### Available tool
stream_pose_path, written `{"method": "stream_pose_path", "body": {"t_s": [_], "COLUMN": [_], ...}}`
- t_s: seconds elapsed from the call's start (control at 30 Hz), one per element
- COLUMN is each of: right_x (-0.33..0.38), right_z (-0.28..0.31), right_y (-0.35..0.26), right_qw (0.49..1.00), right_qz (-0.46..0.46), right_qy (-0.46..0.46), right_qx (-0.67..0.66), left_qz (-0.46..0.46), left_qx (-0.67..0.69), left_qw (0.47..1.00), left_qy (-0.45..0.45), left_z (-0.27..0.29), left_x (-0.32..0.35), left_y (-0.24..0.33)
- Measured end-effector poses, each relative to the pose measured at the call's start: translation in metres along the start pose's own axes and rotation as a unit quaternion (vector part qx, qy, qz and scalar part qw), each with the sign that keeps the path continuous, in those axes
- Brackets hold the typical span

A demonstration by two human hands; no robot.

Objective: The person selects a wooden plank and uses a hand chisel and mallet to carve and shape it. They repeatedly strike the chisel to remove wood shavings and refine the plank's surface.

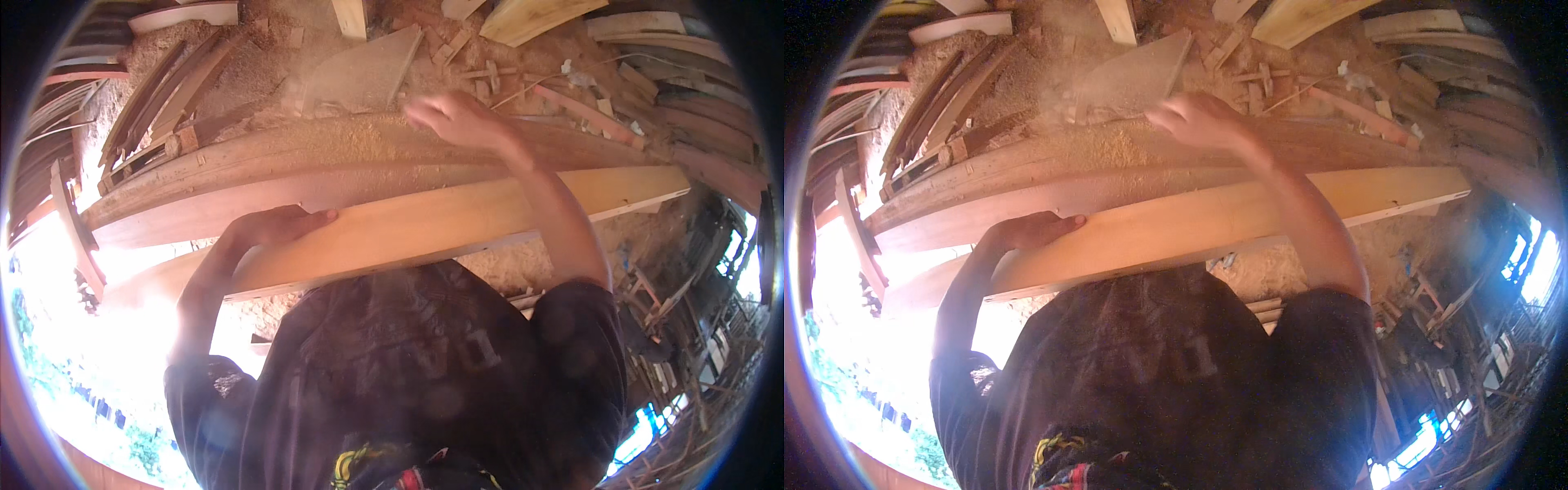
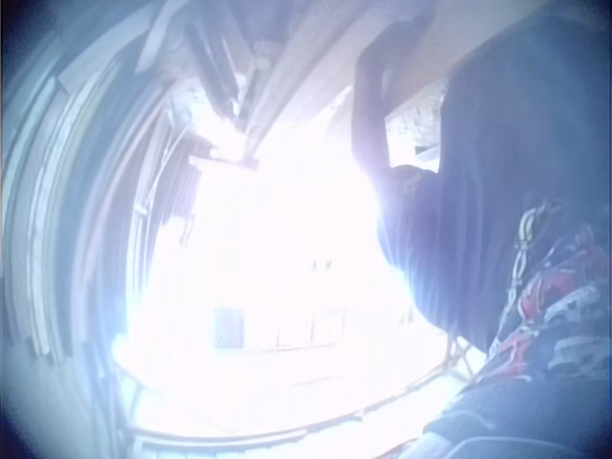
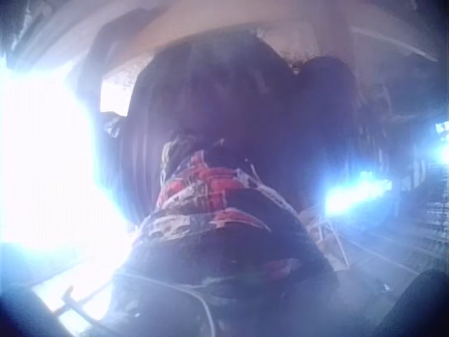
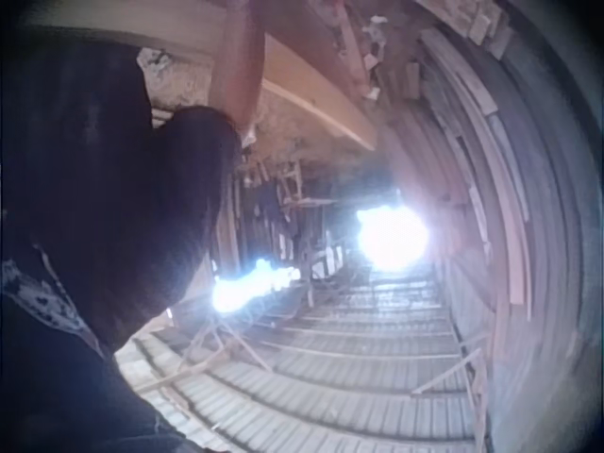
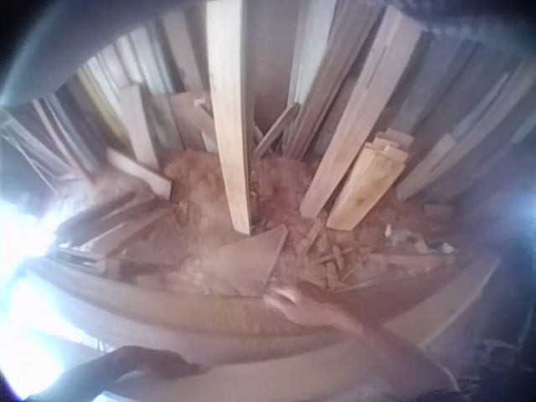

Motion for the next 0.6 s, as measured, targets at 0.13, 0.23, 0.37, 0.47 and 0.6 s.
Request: {"method": "stream_pose_path", "body": {"t_s": [0.13,0.23,0.37,0.47,0.6], "right_x": [0.006,-0.025,0.026,0.112,0.164], "right_z": [-0.033,-0.023,0.000,-0.024,-0.040], "right_y": [0.019,-0.016,-0.040,-0.005,-0.001], "right_qw": [0.973,0.930,0.975,0.979,0.942], "right_qz": [-0.031,0.253,0.162,0.167,0.112], "right_qy": [-0.062,0.211,0.146,0.066,0.220], "right_qx": [0.218,-0.161,-0.036,0.099,0.228], "left_qz": [-0.010,0.001,0.014,-0.068,-0.024], "left_qx": [-0.020,-0.025,0.003,-0.001,-0.024], "left_qw": [1.000,1.000,0.999,0.994,0.999], "left_qy": [-0.002,0.004,0.030,0.080,0.035], "left_z": [0.002,0.013,0.022,0.028,0.053], "left_x": [-0.009,-0.008,0.003,-0.012,0.001], "left_y": [-0.008,-0.001,0.003,-0.005,0.013]}}
Point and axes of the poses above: each hand's wrist, its own x-axis away from the middle knuckle, its own z-axis out of the back of the hand, y = z × x, the point moved 6 cm from there along -x, towards the middle knuckle, and after that the axes turned 4 degrees about x, right-handed, at the moved point
